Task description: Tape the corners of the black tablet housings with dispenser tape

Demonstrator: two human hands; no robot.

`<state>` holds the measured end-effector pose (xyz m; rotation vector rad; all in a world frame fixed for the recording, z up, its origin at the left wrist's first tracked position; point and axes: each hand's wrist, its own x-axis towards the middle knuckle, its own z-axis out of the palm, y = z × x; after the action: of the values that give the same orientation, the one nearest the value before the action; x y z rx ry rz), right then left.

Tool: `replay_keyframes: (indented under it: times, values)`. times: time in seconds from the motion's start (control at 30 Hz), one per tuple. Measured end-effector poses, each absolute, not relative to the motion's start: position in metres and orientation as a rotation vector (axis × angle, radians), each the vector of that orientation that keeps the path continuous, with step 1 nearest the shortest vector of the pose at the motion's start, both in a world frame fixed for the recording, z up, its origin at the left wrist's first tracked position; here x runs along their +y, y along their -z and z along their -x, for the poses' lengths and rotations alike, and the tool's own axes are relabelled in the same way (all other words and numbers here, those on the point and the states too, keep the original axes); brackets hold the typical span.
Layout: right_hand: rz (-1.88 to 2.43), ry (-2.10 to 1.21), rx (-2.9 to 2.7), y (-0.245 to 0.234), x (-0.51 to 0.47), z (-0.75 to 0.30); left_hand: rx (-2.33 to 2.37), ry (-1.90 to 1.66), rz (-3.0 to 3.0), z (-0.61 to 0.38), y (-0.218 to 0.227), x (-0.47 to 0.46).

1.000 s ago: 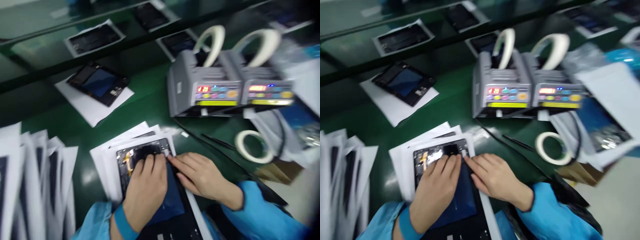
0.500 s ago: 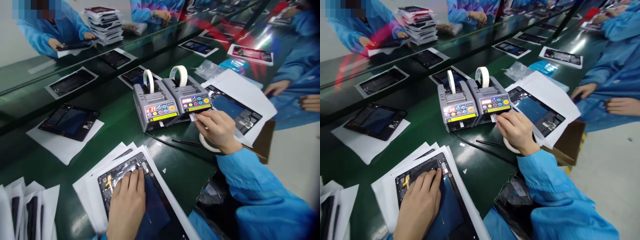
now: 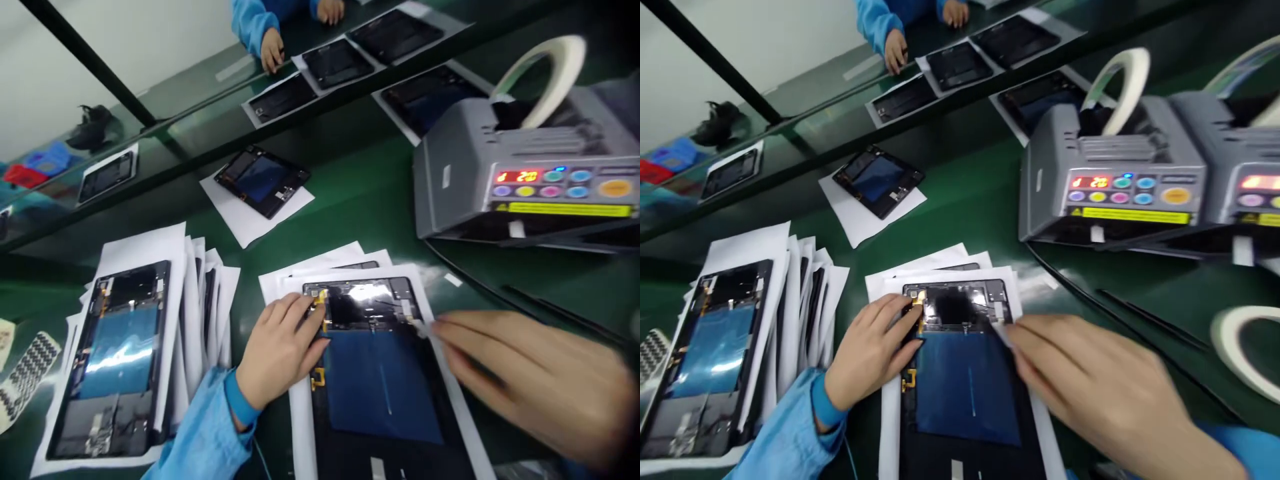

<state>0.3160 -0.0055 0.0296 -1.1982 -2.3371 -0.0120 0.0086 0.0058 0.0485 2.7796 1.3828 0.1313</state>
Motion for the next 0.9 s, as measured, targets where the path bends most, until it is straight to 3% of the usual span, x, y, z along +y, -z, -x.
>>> replay_keyframes:
  times: [0.1, 0.23, 0.9]
  values:
    - [0.989, -0.003, -2.403, -0.037, 0.023, -0.253, 1.355, -0.185, -2.784, -0.006, -0.036, 0.008]
    - [1.055, 0.094, -2.408, -0.027, 0.05, -0.208, 1.406, -0.25, -2.724, -0.009, -0.026, 0.003]
    - [1.04, 0.118, -2.544, -0.016, 0.049, -0.202, 1.453, -0.232, -2.63, -0.013, -0.024, -0.003]
